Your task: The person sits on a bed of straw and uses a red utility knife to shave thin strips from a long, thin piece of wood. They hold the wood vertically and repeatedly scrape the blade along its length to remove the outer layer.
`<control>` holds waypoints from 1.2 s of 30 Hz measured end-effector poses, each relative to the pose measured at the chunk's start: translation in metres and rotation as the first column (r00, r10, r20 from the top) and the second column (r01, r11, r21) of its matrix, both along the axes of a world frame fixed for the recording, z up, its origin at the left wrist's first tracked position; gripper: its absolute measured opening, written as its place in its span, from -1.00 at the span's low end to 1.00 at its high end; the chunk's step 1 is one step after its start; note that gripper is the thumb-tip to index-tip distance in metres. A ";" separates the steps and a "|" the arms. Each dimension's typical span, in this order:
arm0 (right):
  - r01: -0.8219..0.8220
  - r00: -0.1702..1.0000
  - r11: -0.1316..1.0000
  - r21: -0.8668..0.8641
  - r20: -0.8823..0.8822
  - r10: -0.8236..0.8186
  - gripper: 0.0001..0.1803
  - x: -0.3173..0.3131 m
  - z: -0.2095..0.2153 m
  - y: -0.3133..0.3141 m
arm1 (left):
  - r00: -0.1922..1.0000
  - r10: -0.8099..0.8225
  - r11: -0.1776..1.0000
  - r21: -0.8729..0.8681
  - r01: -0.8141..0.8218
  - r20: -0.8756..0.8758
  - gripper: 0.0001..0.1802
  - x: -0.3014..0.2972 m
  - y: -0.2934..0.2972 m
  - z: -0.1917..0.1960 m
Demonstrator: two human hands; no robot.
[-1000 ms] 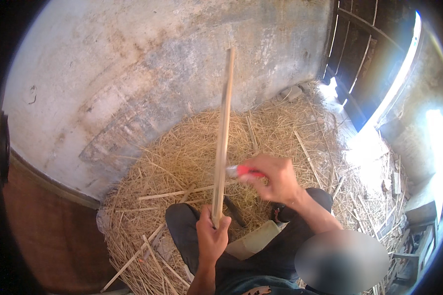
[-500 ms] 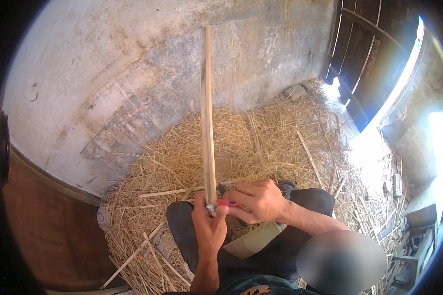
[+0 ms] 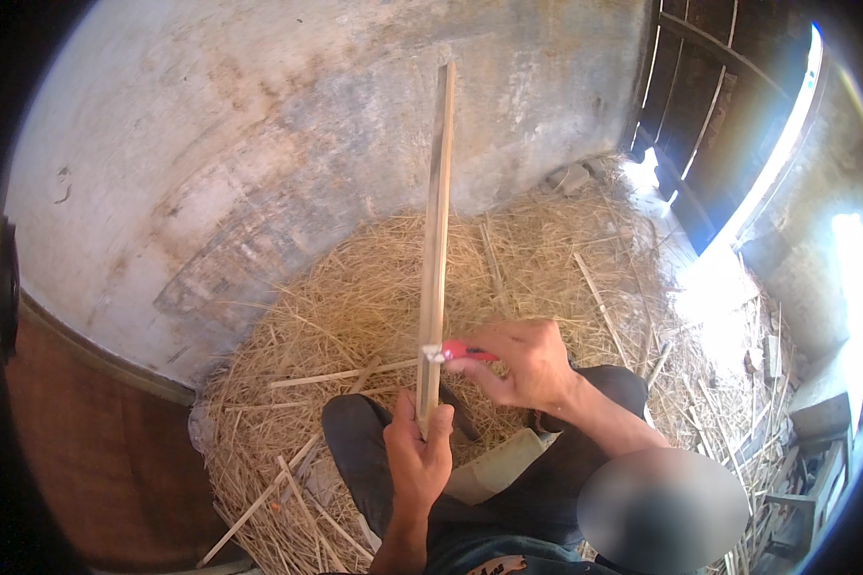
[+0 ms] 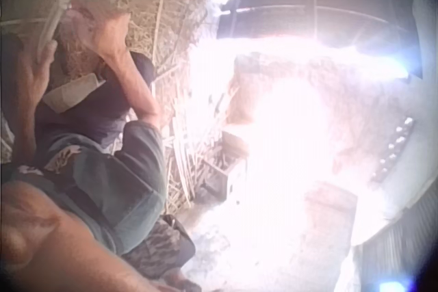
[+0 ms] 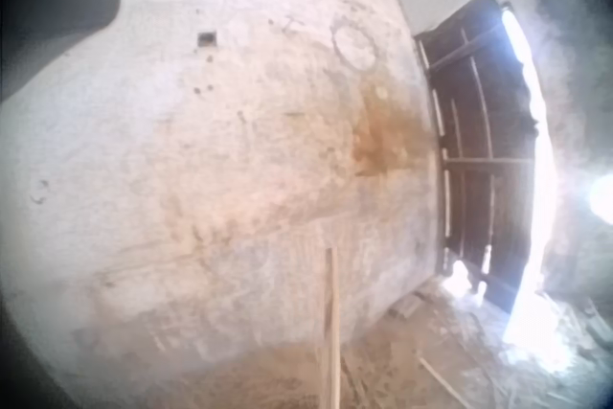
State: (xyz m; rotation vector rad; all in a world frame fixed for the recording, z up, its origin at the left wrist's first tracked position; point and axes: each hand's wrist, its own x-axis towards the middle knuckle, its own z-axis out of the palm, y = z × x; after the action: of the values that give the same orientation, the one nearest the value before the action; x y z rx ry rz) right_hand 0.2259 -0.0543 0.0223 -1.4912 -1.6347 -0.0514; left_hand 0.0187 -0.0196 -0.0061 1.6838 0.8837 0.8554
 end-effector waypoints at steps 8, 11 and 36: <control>0.191 0.976 0.982 0.001 -0.103 -0.190 -0.78 0.036 0.012 0.008 | 0.995 -0.081 0.995 -0.058 0.078 -0.050 -0.66 -0.012 -0.018 -0.013; 0.311 0.945 0.951 -0.004 -0.105 -0.309 -0.78 0.062 0.012 0.012 | 0.987 -0.126 0.988 -0.108 0.115 -0.099 -0.67 -0.022 -0.026 -0.015; -0.170 0.979 0.983 -0.065 0.100 0.176 -0.71 -0.023 -0.013 0.009 | 0.909 -0.160 0.867 -0.386 0.316 0.385 -0.48 -0.034 0.016 -0.019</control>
State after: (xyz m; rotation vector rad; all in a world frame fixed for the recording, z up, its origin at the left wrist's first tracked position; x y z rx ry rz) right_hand 0.2028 -0.0455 0.0097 -1.4027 -1.8595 0.0127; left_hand -0.0150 -0.0038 -0.0247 1.1686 0.5554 0.6827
